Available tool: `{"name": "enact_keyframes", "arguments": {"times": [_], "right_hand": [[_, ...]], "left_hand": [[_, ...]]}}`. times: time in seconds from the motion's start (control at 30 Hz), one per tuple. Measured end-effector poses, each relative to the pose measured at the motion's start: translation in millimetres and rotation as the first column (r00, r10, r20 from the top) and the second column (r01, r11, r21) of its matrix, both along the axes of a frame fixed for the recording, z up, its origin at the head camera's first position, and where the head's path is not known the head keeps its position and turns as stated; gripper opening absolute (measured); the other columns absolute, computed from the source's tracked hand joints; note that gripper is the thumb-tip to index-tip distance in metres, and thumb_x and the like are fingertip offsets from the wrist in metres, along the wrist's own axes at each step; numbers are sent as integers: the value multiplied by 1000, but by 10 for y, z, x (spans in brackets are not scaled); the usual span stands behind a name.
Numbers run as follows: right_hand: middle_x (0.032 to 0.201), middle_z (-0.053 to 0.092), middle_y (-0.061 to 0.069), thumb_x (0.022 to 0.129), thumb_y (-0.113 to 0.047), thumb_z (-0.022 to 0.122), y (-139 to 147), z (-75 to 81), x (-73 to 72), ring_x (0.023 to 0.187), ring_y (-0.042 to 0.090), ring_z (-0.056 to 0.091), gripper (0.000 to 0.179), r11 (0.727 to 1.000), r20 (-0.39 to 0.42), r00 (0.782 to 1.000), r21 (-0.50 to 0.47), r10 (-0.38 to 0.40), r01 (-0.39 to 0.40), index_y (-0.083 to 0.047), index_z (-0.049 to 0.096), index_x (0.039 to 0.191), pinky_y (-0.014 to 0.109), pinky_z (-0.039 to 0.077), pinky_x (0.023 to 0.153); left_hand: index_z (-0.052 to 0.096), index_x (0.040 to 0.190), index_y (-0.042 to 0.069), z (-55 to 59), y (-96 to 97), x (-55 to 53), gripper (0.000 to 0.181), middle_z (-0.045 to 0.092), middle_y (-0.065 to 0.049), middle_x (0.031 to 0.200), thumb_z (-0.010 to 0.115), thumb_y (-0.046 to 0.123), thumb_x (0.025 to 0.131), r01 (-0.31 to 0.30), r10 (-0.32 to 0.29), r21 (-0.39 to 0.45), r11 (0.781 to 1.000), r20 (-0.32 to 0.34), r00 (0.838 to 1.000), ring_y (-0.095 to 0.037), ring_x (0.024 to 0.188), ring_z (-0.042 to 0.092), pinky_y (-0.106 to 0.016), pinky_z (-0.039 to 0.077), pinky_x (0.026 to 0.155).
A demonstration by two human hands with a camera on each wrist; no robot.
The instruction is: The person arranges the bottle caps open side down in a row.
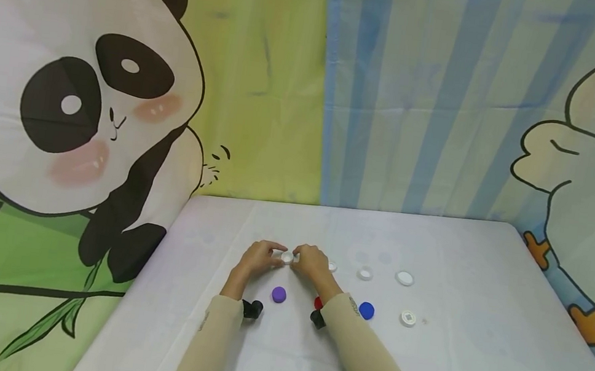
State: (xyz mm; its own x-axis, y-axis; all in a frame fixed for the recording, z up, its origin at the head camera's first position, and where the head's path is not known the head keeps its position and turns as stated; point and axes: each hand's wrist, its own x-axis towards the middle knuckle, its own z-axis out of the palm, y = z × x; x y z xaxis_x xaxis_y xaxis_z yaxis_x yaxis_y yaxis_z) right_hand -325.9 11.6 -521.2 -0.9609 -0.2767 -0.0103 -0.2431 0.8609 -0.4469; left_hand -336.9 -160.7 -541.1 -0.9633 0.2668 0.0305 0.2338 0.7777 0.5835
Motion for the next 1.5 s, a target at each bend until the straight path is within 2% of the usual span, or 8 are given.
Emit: {"name": "enact_keyframes", "arguments": {"times": [0.17, 0.43, 0.73, 0.87, 1.0, 1.13, 1.37, 1.5], "right_hand": [[95, 67, 6, 73, -28, 73, 19, -75, -17, 83, 26, 62, 30, 1000, -56, 998, 1, 4, -4, -14, 69, 99, 36, 47, 66], [93, 68, 5, 74, -31, 72, 77, -75, -24, 82, 28, 62, 27, 999, -143, 989, -21, 30, -33, -15, 71, 96, 38, 46, 73], [92, 68, 5, 80, -34, 66, 227, 29, 17, 76, 19, 61, 33, 975, -244, 966, -180, 88, -134, -11, 67, 103, 33, 48, 73], [73, 64, 1, 81, -33, 65, 295, 159, 83, 61, 14, 53, 31, 950, -279, 956, -266, 87, -164, -13, 67, 104, 27, 45, 62], [54, 47, -5, 80, -33, 66, 368, 328, 165, 50, 9, 36, 28, 928, -316, 945, -323, 82, -188, -16, 67, 103, 22, 33, 50], [48, 36, -6, 80, -37, 65, 458, 493, 268, 46, 8, 30, 29, 906, -363, 928, -362, 80, -219, -18, 67, 102, 26, 30, 54], [46, 29, -11, 77, -34, 69, 652, 647, 572, 43, 6, 27, 29, 864, -496, 866, -403, 71, -302, -19, 67, 101, 31, 30, 65], [47, 29, -12, 76, -36, 69, 760, 675, 808, 46, 5, 28, 30, 839, -481, 874, -446, 68, -311, -22, 67, 103, 33, 33, 65]], "left_hand": [[68, 103, 16, -39, 34, 17, 33, 46, 1, 62, 75, 25, 72, -7, 7, 0, 1000, -35, 999, -11, 55, 38, -26, 31, 49], [68, 103, 18, -5, 43, 44, 31, 44, 3, 60, 73, 28, 74, 16, -14, 25, 1000, -50, 999, -10, 55, 35, -24, 30, 50], [65, 109, 19, 270, 42, 125, 34, 40, 3, 56, 68, 31, 77, 43, -35, 59, 997, -127, 991, -9, 52, 32, -22, 28, 48], [65, 110, 20, 419, 62, 195, 33, 38, 2, 54, 68, 30, 78, 64, -46, 97, 993, -178, 983, -10, 51, 32, -23, 28, 47], [65, 110, 21, 558, 89, 270, 32, 35, 2, 53, 67, 31, 79, 77, -43, 140, 987, -233, 972, -9, 49, 29, -23, 26, 45], [64, 111, 23, 705, 128, 379, 33, 33, 3, 52, 66, 33, 79, 108, -55, 178, 978, -280, 958, -7, 46, 27, -22, 25, 44], [64, 109, 23, 949, 273, 710, 33, 30, 5, 51, 65, 36, 79, 194, -112, 201, 960, -358, 927, -5, 46, 25, -20, 24, 44], [65, 106, 21, 1028, 357, 906, 31, 29, 7, 51, 68, 33, 77, 251, -157, 219, 943, -373, 915, -4, 46, 24, -19, 23, 43]]}}
